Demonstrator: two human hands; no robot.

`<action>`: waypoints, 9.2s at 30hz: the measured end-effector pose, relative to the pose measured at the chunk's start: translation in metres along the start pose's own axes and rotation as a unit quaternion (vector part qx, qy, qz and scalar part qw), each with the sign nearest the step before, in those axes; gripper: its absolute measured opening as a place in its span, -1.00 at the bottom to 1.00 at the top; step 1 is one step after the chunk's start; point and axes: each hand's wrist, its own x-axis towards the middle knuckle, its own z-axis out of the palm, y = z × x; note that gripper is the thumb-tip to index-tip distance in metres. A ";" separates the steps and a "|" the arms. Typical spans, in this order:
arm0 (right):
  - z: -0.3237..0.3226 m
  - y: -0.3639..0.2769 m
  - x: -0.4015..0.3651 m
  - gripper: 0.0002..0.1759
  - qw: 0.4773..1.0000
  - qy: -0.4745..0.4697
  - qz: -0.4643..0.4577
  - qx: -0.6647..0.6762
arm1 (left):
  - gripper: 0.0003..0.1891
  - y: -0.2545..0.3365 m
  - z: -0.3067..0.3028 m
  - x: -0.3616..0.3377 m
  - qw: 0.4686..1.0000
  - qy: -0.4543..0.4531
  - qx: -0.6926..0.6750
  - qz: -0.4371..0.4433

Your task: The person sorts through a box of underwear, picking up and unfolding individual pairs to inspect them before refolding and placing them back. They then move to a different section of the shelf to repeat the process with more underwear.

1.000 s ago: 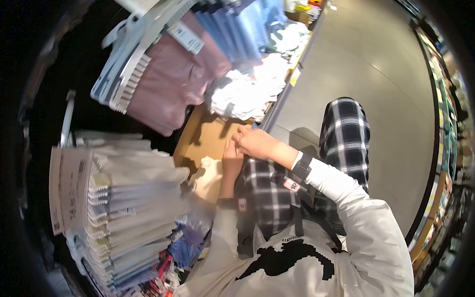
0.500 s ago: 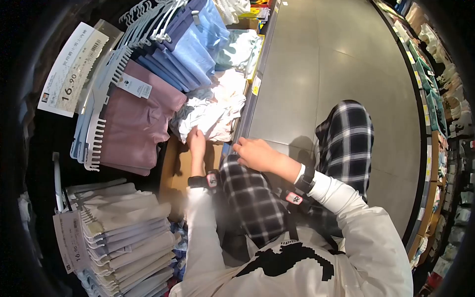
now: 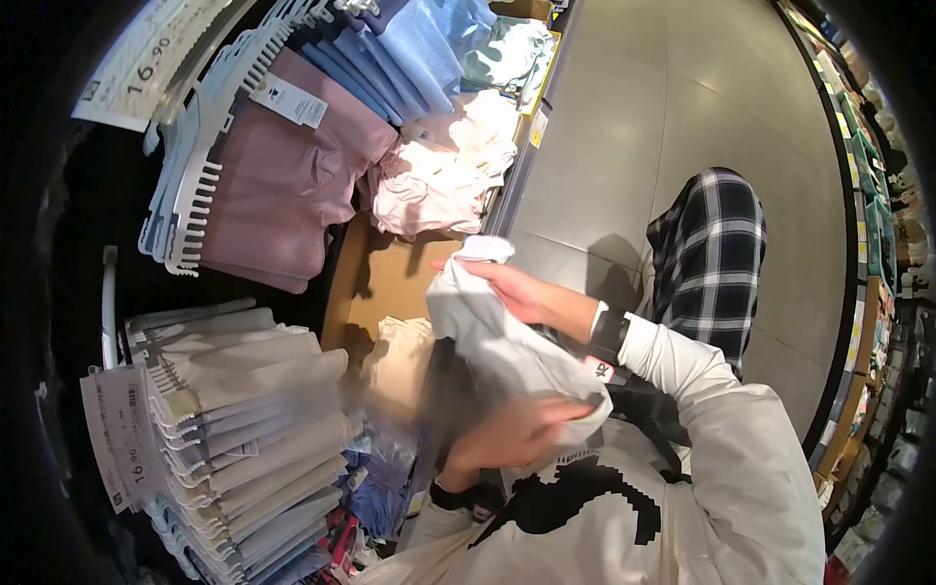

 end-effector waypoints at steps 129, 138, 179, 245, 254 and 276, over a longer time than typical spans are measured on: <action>0.025 0.033 -0.195 -0.68 0.440 0.156 -0.024 -0.884 | -0.65 -0.085 0.023 -0.041 0.778 0.177 0.365 -0.479; 0.034 0.074 -0.150 -0.50 0.606 0.178 0.006 -0.775 | -0.39 -0.101 0.011 -0.039 0.813 0.354 -0.341 -0.312; 0.151 -0.123 -0.096 -0.85 0.346 0.081 -0.409 -0.841 | -0.80 0.097 -0.133 0.048 0.878 0.466 0.105 -0.033; -0.044 0.067 -0.045 -0.67 0.513 0.408 -0.150 -0.740 | -0.45 -0.203 -0.036 -0.071 0.769 0.514 0.136 -0.354; -0.045 0.053 -0.060 0.00 0.547 0.443 0.156 -0.693 | -0.44 -0.174 -0.039 -0.064 0.720 0.514 -0.342 -0.316; -0.091 -0.020 0.186 -0.65 0.461 0.102 -0.134 -0.871 | -0.45 -0.267 -0.169 -0.008 0.667 0.708 0.104 -0.205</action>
